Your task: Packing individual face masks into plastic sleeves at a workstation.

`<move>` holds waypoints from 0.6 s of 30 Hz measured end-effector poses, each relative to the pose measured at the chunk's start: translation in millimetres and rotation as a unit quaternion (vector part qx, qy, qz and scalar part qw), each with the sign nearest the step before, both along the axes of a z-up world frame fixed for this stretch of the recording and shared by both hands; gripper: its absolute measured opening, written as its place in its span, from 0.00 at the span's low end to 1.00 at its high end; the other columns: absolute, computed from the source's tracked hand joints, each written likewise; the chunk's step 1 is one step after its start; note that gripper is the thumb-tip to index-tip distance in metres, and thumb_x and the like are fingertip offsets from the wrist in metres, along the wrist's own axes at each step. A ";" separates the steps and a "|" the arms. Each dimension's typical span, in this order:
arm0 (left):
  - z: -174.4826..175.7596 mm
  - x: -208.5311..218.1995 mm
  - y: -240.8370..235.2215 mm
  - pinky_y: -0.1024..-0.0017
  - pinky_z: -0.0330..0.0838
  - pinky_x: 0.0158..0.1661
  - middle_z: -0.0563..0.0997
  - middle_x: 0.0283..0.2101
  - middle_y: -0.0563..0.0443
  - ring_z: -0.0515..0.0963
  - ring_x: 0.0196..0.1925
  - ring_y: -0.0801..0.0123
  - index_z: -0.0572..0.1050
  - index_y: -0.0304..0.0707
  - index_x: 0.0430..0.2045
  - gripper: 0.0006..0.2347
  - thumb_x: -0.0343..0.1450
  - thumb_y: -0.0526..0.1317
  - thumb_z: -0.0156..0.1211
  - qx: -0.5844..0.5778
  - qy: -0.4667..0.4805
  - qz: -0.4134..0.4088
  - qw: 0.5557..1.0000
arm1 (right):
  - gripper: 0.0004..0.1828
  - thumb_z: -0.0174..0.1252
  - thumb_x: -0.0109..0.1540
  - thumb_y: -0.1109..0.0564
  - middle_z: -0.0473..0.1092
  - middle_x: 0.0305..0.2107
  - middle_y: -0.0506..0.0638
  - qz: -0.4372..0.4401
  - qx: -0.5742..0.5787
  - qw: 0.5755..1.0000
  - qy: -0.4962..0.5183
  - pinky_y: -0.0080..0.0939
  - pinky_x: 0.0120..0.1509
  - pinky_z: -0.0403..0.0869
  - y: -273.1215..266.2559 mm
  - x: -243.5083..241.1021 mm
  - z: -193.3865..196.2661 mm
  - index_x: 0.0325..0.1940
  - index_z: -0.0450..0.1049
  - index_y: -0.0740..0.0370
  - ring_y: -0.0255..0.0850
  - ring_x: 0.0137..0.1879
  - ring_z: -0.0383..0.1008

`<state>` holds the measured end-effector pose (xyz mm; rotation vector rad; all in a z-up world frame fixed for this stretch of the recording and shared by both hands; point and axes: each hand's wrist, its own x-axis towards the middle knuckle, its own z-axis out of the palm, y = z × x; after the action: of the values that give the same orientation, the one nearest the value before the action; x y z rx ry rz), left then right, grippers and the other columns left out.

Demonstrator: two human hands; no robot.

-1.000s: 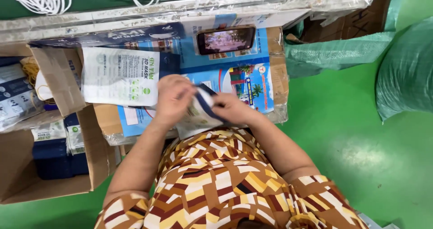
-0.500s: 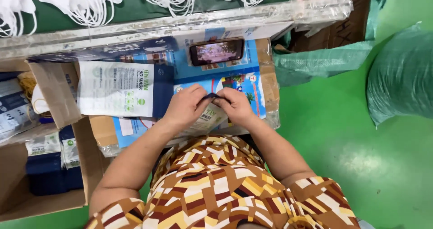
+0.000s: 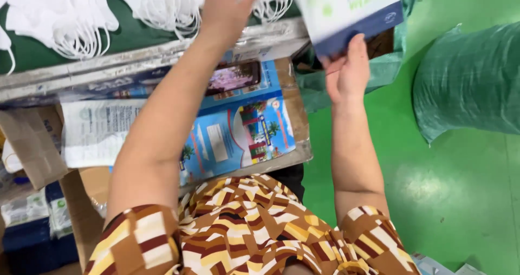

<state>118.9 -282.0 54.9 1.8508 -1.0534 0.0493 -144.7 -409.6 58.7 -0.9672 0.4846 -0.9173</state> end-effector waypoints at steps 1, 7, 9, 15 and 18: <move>-9.0 2.6 -29.7 0.52 0.63 0.61 0.74 0.59 0.29 0.70 0.64 0.36 0.70 0.28 0.58 0.28 0.72 0.53 0.65 0.052 -0.038 0.044 0.997 | 0.21 0.48 0.72 0.47 0.72 0.56 0.52 0.053 0.026 0.998 -0.006 0.51 0.65 0.77 -2.6 3.2 4.9 0.65 0.66 0.59 0.48 0.61 0.76; -71.3 22.7 -117.0 0.41 0.68 0.50 0.76 0.53 0.24 0.74 0.55 0.29 0.71 0.21 0.54 0.37 0.57 0.55 0.64 0.172 -0.208 0.185 0.945 | 0.24 0.52 0.72 0.49 0.71 0.55 0.52 0.191 0.046 0.978 0.076 0.47 0.60 0.73 26.4 -6.0 -48.7 0.69 0.65 0.62 0.47 0.58 0.75; -89.5 44.6 -111.2 0.43 0.72 0.48 0.77 0.54 0.25 0.77 0.53 0.31 0.71 0.21 0.56 0.31 0.60 0.46 0.62 0.201 -0.212 0.174 0.940 | 0.23 0.53 0.72 0.49 0.73 0.53 0.54 0.201 0.062 0.973 0.094 0.46 0.58 0.73 33.4 -19.0 -69.9 0.68 0.68 0.65 0.48 0.56 0.75; -9.9 1.9 37.7 0.65 0.79 0.53 0.86 0.50 0.47 0.85 0.52 0.65 0.75 0.35 0.56 0.15 0.75 0.39 0.60 0.033 0.162 -0.162 0.973 | 0.22 0.58 0.74 0.56 0.73 0.54 0.54 0.195 -0.071 0.977 0.055 0.46 0.67 0.70 69.3 -21.9 -38.6 0.71 0.67 0.66 0.43 0.57 0.70; -66.6 -56.4 117.8 0.68 0.73 0.59 0.78 0.58 0.49 0.76 0.58 0.70 0.65 0.35 0.66 0.22 0.75 0.35 0.58 -0.011 0.387 -0.236 0.891 | 0.32 0.57 0.66 0.58 0.66 0.61 0.40 0.210 0.001 0.977 0.039 0.38 0.70 0.68 99.1 -1.4 -10.6 0.72 0.55 0.47 0.34 0.69 0.67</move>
<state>62.4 -164.2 -11.7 1.3325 -0.8707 -0.8886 -146.2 -310.6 48.1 -1.0561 0.3271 -0.4999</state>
